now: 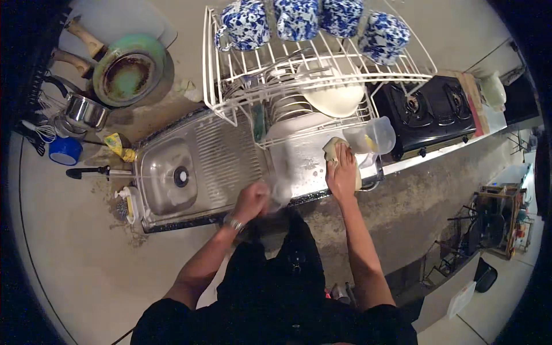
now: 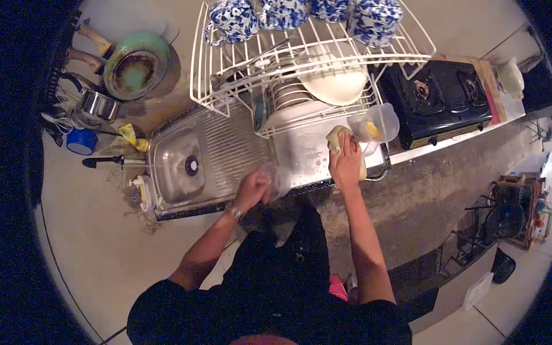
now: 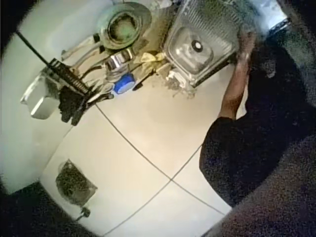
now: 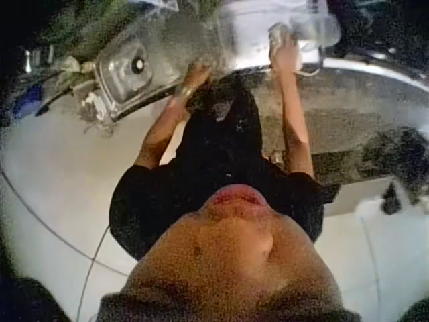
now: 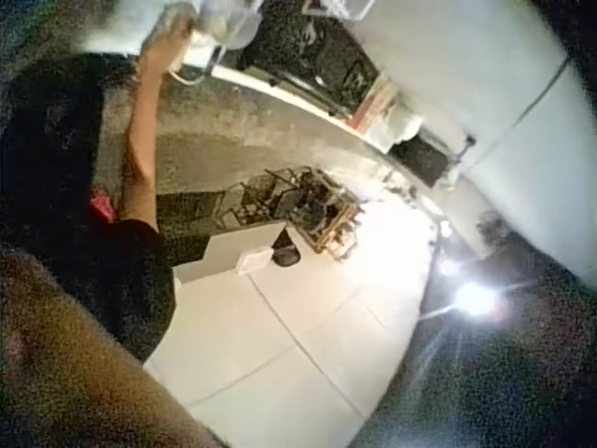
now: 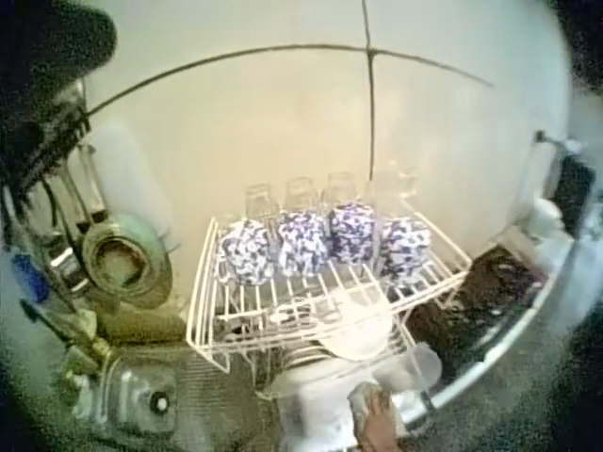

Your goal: Scrubbing and cleaning the kitchen sink and the surrounding metal counter surface with a sponge and soapy water.

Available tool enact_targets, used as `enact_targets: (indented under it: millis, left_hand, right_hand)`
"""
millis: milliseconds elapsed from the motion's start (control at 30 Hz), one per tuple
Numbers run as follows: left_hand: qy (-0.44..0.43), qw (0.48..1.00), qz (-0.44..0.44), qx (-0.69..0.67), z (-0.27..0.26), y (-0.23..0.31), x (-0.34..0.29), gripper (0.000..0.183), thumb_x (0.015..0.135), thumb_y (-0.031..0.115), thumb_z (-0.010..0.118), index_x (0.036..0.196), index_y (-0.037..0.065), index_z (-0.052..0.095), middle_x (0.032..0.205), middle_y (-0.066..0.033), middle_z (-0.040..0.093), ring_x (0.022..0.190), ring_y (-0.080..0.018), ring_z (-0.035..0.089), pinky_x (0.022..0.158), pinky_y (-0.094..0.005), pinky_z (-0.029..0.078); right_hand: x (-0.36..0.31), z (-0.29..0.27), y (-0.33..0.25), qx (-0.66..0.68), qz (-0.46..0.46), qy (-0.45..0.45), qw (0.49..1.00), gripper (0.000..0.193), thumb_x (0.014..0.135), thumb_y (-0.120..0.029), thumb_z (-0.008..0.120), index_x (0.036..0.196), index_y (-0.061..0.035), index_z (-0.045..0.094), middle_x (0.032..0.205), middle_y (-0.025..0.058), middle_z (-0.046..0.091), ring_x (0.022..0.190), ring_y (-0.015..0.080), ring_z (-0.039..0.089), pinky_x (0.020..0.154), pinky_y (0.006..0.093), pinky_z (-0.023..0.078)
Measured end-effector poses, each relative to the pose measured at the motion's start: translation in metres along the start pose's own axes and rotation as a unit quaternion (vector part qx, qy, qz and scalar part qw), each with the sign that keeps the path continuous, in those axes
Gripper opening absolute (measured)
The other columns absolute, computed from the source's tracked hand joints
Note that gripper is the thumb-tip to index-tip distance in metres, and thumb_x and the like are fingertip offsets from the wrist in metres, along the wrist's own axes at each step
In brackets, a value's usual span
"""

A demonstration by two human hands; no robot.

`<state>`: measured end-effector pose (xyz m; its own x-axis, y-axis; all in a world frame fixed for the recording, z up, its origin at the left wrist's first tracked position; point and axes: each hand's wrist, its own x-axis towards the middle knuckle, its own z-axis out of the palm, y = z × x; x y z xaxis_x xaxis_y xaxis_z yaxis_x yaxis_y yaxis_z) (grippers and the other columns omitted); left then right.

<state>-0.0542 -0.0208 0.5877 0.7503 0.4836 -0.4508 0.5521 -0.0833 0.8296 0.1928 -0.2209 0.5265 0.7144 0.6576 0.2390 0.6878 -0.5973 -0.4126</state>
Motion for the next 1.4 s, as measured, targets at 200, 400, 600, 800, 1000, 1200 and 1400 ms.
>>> enact_targets:
  millis: [200, 400, 600, 800, 1000, 1200, 1400]
  left_hand:
    - [0.061, 0.991, -0.114, -0.029, -0.042, -0.050, -0.093, 0.009, 0.090, 0.002, 0.052, 0.097, 0.002, 0.056, 0.065, -0.0079, 0.063, 0.049, -0.0146, 0.060, 0.043, -0.0298, 0.049]
    - [0.094, 0.988, -0.113, -0.044, -0.086, -0.105, -0.125, 0.010, 0.091, 0.004, 0.053, 0.100, 0.005, 0.058, 0.065, -0.0065, 0.063, 0.051, -0.0133, 0.061, 0.044, -0.0286, 0.050]
    - [0.068, 0.995, -0.076, -0.010, -0.168, -0.135, -0.149, 0.010, 0.093, 0.005, 0.052, 0.102, 0.007, 0.057, 0.067, -0.0043, 0.061, 0.053, -0.0106, 0.058, 0.046, -0.0256, 0.047]
    - [0.068, 0.994, -0.051, -0.066, -0.256, -0.207, -0.199, 0.008, 0.095, 0.003, 0.052, 0.101, 0.006, 0.055, 0.067, -0.0033, 0.060, 0.051, -0.0088, 0.053, 0.045, -0.0250, 0.042]
    - [0.073, 0.992, -0.073, -0.074, -0.333, -0.263, -0.257, 0.009, 0.095, 0.008, 0.055, 0.103, 0.005, 0.056, 0.072, -0.0036, 0.061, 0.056, -0.0096, 0.057, 0.049, -0.0247, 0.046]
    - [0.145, 0.966, -0.123, -0.173, -0.384, -0.337, -0.327, 0.013, 0.092, 0.003, 0.053, 0.104, 0.005, 0.056, 0.069, -0.0055, 0.061, 0.054, -0.0092, 0.056, 0.048, -0.0249, 0.045]
    - [0.212, 0.948, -0.178, -0.156, -0.413, -0.399, -0.387, 0.018, 0.094, 0.009, 0.053, 0.110, 0.004, 0.057, 0.072, -0.0047, 0.065, 0.056, -0.0093, 0.059, 0.051, -0.0264, 0.049]
  right_hand:
    - [0.032, 0.029, -0.043, -0.024, 0.057, 0.038, 0.997, 0.053, 0.098, -0.026, 0.042, 0.142, 0.0039, 0.041, 0.148, 0.0231, 0.038, 0.135, 0.0403, 0.034, 0.115, 0.0491, 0.022]
    - [0.030, 0.060, -0.096, 0.032, 0.004, 0.001, 0.999, 0.052, 0.095, -0.026, 0.045, 0.142, -0.0029, 0.044, 0.145, 0.0167, 0.043, 0.133, 0.0370, 0.036, 0.115, 0.0469, 0.022]
    - [0.001, 0.081, -0.172, 0.039, -0.043, -0.058, 0.997, 0.051, 0.095, -0.029, 0.046, 0.143, -0.0105, 0.046, 0.145, 0.0089, 0.044, 0.133, 0.0328, 0.037, 0.116, 0.0471, 0.021]
    - [-0.072, 0.124, -0.267, -0.009, 0.017, -0.036, 0.999, 0.049, 0.096, -0.029, 0.045, 0.142, -0.0137, 0.047, 0.146, 0.0060, 0.044, 0.136, 0.0332, 0.034, 0.117, 0.0485, 0.017]
    - [-0.118, 0.189, -0.435, 0.025, 0.131, 0.036, 0.990, 0.047, 0.096, -0.026, 0.048, 0.138, -0.0047, 0.050, 0.139, 0.0119, 0.050, 0.132, 0.0354, 0.038, 0.114, 0.0486, 0.021]
    - [-0.155, 0.269, -0.605, 0.036, 0.185, 0.092, 0.978, 0.046, 0.098, -0.028, 0.045, 0.138, -0.0057, 0.049, 0.140, 0.0084, 0.050, 0.131, 0.0351, 0.038, 0.115, 0.0525, 0.016]
    - [-0.187, 0.324, -0.728, 0.014, 0.193, 0.012, 0.981, 0.047, 0.101, -0.034, 0.039, 0.135, -0.0039, 0.051, 0.143, 0.0060, 0.046, 0.132, 0.0326, 0.037, 0.113, 0.0598, 0.014]
